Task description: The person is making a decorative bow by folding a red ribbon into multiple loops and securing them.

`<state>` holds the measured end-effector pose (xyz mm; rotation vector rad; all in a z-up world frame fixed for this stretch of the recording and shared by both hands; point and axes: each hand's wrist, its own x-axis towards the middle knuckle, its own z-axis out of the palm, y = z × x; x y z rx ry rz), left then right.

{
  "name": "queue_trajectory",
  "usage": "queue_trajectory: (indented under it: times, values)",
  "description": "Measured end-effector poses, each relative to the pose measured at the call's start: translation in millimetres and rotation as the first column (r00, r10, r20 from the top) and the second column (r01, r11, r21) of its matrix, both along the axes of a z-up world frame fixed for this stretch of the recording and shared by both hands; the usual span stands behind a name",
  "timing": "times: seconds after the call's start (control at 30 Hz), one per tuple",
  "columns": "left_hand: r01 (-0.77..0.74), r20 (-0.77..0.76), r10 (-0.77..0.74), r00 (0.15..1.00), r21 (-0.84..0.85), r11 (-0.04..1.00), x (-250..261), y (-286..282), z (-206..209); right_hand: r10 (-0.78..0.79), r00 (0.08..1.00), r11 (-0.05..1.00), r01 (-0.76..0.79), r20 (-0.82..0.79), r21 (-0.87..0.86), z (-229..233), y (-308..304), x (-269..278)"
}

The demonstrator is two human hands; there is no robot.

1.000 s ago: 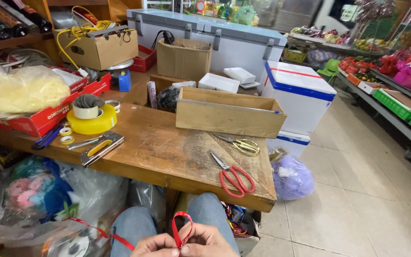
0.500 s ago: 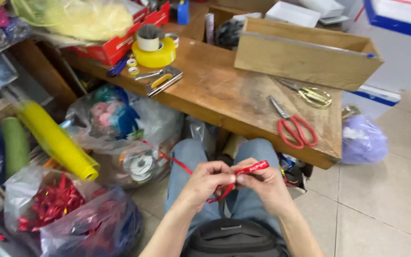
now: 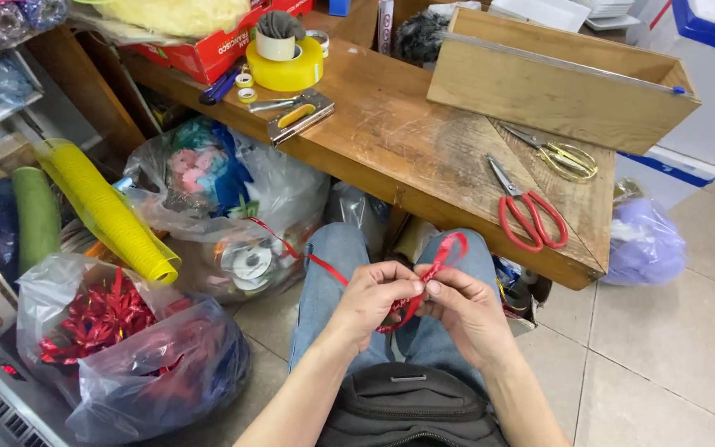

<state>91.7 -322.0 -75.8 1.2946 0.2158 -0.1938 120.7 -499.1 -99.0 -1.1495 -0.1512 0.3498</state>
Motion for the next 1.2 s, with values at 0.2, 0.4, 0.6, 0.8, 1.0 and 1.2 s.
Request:
queue_trajectory:
  times: [0.2, 0.4, 0.6, 0.8, 1.0, 1.2]
  values:
    - [-0.071, 0.108, 0.061, 0.992, 0.091, 0.993, 3, -3, -10, -0.045, 0.999, 0.999, 0.045, 0.008, 0.022, -9, 1, 2]
    - [-0.129, 0.198, 0.101, 0.975, 0.132, 0.983, 10, -14, -34, -0.216, 0.975, 0.971, 0.221, 0.061, -0.095, -14, 6, 5]
    - [-0.179, 0.138, 0.187, 0.973, -0.070, 0.981, 5, -16, -32, -0.219, 0.976, 0.974, 0.219, 0.012, -0.052, 4, 11, -1]
    - [-0.168, 0.003, 0.177, 0.984, -0.290, 0.942, 1, -14, -15, -0.124, 0.991, 0.990, 0.127, -0.053, 0.055, -17, 1, 7]
    - [-0.141, -0.030, 0.139, 0.990, -0.311, 0.940, -2, -12, -14, -0.121, 0.993, 0.991, 0.122, -0.016, 0.051, -33, -2, 11]
    - [-0.120, -0.019, 0.120, 0.993, -0.299, 0.947, 3, -12, -24, -0.098, 0.995, 0.993, 0.097, 0.009, 0.069, -32, -3, 11]
